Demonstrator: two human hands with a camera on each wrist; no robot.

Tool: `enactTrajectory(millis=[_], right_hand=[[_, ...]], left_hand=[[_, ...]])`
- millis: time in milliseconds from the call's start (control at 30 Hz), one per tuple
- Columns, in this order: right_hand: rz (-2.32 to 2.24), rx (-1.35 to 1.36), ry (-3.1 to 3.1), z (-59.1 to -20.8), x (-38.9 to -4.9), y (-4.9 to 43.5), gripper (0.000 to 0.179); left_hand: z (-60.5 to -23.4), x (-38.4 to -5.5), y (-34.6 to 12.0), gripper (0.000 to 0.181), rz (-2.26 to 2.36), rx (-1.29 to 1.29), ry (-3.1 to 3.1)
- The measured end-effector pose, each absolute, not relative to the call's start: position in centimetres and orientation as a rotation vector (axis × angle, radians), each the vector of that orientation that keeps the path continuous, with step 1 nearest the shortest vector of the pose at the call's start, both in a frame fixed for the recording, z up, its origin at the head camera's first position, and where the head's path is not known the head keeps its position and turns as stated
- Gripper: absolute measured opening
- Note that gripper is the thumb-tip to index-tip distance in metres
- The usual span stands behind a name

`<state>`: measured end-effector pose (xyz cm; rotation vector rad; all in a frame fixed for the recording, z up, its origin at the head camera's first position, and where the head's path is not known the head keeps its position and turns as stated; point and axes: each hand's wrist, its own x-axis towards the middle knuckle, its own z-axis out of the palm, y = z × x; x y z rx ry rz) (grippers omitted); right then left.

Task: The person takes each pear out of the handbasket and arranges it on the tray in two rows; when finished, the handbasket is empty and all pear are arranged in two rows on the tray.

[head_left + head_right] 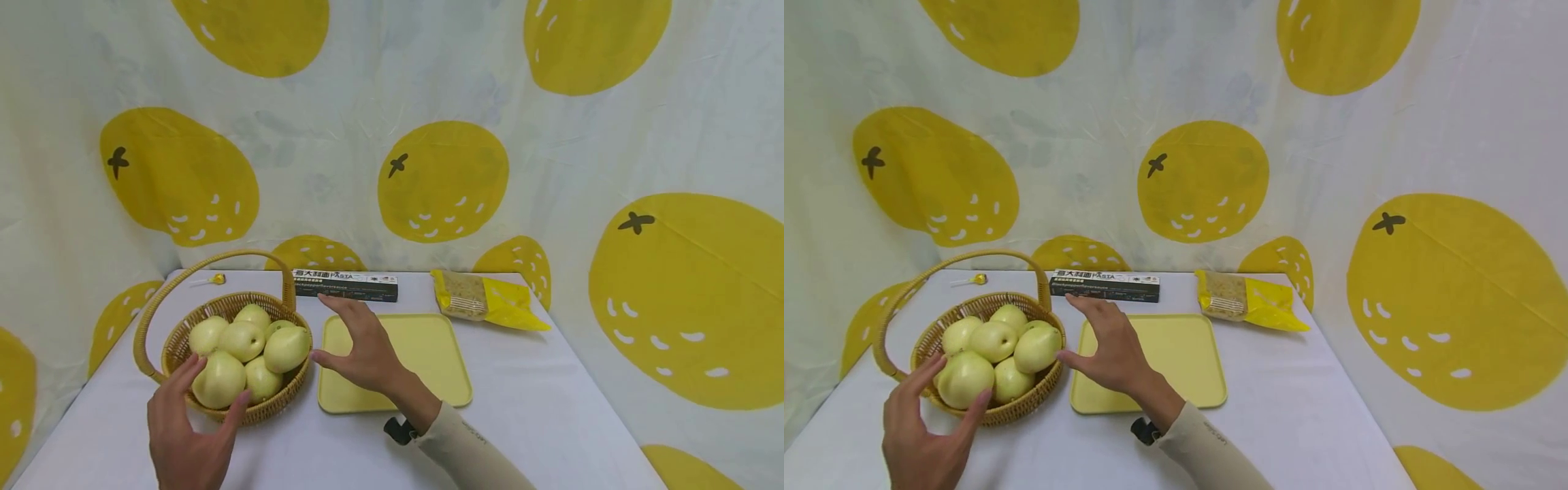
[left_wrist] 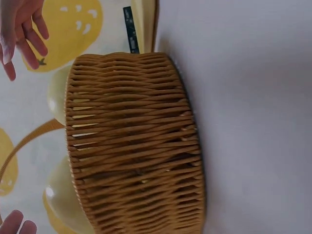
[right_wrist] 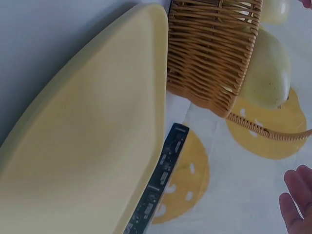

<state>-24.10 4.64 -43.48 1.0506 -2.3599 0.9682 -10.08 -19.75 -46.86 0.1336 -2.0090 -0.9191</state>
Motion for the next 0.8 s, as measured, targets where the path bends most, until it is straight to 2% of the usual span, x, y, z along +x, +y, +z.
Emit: enactTrajectory(millis=[633,800], right_hand=[[1.036,1.095,-2.560,-44.9,-24.5,1.3,0.081],[1.038,1.096,-2.605,-45.1,-24.5,0.5,0.075]], left_hand=[[-49.7,-8.9,-21.5,0.078,-1.089,0.629,-1.903],[-50.0,-9.3,-22.3,0.070,-1.195,0.643,-1.944]])
